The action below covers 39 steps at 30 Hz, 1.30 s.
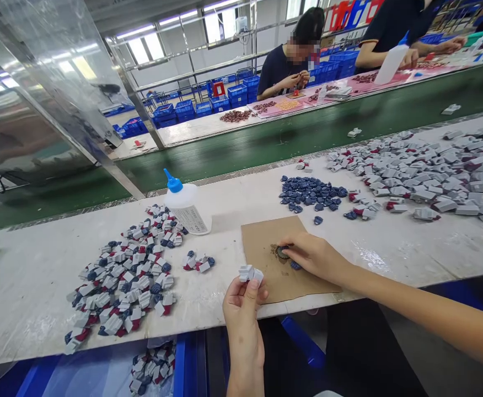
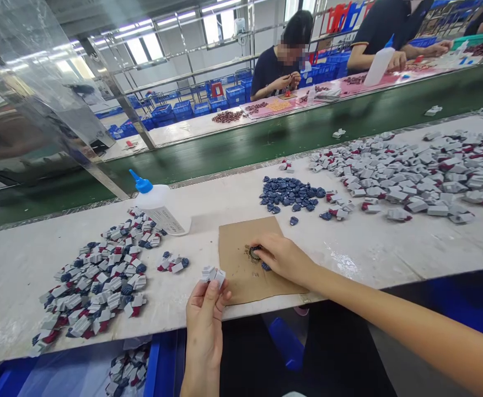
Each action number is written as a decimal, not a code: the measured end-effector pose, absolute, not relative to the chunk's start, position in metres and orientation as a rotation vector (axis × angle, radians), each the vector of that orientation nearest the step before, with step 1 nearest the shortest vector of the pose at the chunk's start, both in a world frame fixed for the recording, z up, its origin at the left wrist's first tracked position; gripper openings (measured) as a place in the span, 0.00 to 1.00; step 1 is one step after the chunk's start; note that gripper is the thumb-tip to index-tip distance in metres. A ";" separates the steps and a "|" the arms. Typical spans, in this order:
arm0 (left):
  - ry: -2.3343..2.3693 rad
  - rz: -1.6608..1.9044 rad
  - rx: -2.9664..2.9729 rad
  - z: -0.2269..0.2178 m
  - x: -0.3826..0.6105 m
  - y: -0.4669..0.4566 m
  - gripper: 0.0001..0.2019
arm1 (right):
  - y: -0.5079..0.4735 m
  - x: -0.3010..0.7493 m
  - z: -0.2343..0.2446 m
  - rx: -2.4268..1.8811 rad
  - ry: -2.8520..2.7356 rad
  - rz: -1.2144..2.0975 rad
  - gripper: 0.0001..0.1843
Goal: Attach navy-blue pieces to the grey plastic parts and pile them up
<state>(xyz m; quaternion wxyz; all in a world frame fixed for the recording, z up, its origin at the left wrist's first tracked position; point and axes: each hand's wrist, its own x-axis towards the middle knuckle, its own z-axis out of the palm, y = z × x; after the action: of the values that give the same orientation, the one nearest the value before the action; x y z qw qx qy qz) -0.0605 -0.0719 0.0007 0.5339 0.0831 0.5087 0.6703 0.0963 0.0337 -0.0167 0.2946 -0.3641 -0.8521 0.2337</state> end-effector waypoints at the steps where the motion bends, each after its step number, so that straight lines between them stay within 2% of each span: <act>1: 1.217 1.596 0.195 0.001 -0.060 -0.072 0.13 | 0.033 0.097 -0.016 -0.992 -2.231 0.681 0.06; 7: 1.262 1.614 0.222 0.007 -0.049 -0.072 0.12 | 0.027 0.092 0.006 -1.128 -1.643 1.306 0.11; 10: 1.249 1.593 0.213 0.010 -0.041 -0.071 0.12 | 0.018 0.087 0.021 -1.129 -1.415 1.460 0.14; 13: 1.216 1.569 0.222 0.014 -0.036 -0.071 0.11 | 0.008 0.082 0.034 -1.098 -1.367 1.530 0.13; 31: 1.196 1.516 0.319 0.018 -0.032 -0.073 0.11 | -0.014 0.083 0.045 -0.971 -1.764 1.095 0.03; 39: 1.263 1.573 0.412 0.014 -0.033 -0.075 0.09 | -0.015 0.088 0.046 -0.871 -1.970 0.872 0.05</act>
<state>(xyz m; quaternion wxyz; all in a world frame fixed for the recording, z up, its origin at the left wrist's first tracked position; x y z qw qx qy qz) -0.0326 -0.0748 0.0141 0.5153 0.1715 0.5257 0.6547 0.0882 -0.0155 0.0458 0.3974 -0.3438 -0.7780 0.3444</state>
